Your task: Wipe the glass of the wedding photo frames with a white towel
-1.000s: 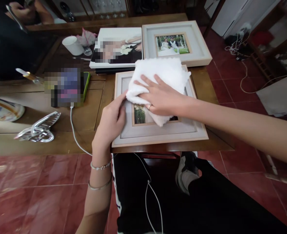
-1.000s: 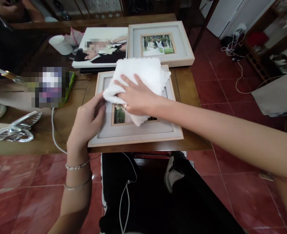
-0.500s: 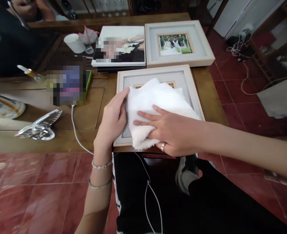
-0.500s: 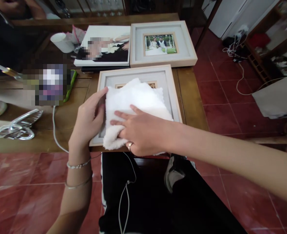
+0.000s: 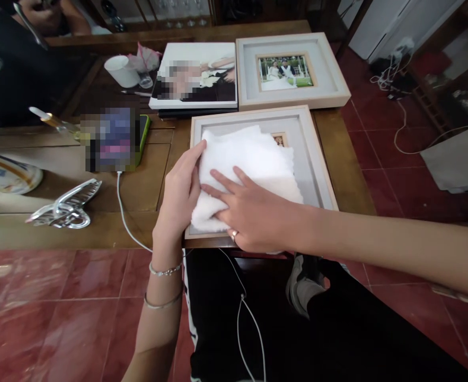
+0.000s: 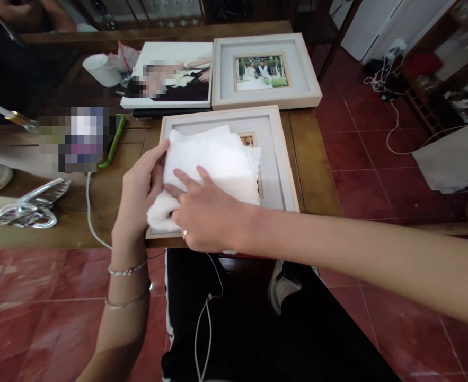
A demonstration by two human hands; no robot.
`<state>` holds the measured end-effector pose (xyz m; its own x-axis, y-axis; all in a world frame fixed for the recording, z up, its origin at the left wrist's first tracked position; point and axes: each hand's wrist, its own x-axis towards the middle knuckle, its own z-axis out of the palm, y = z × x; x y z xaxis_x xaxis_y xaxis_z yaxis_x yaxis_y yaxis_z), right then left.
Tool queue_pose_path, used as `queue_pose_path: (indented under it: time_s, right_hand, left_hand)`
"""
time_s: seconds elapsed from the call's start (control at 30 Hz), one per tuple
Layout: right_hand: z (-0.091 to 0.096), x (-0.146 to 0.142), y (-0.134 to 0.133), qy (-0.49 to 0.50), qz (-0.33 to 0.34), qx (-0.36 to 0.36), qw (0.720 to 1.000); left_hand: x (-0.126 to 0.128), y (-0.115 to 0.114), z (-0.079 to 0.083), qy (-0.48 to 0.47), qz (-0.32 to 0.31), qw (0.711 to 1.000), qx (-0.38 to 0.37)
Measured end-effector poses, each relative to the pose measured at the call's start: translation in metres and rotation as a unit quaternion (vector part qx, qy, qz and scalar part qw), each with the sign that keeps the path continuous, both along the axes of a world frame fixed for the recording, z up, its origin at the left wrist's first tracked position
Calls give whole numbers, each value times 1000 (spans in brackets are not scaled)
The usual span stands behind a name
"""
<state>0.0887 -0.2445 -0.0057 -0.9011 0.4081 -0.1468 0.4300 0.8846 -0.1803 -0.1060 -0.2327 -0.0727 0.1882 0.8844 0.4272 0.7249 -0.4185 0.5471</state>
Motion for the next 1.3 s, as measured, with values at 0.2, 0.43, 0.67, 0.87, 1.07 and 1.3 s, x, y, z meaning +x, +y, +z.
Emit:
queue_pose_path:
  time_s: [0.2,0.43,0.67,0.87,1.07,1.3]
  right_hand:
    - [4,36,-16,-5,-2,1,1000]
    - [11,116,-25,11,-72,81,994]
    - [-3,125,18,14,-153,93,984]
    - [-4,61,82,-10,-92,90,992]
    - [9,-14,109,-83,4,145,986]
    - [14,2,103,-75,-75,126,986]
  left_hand:
    - [3,0,0,9,-3,1000,0]
    - [3,-2,3,7,-26,1000,-12]
    - [8,-4,7,2,-19,999,-33]
    - [9,-4,8,-1,-24,999,-27]
    - [8,-2,7,11,-16,1000,-15]
    - [9,-1,8,-13,-31,999,-20]
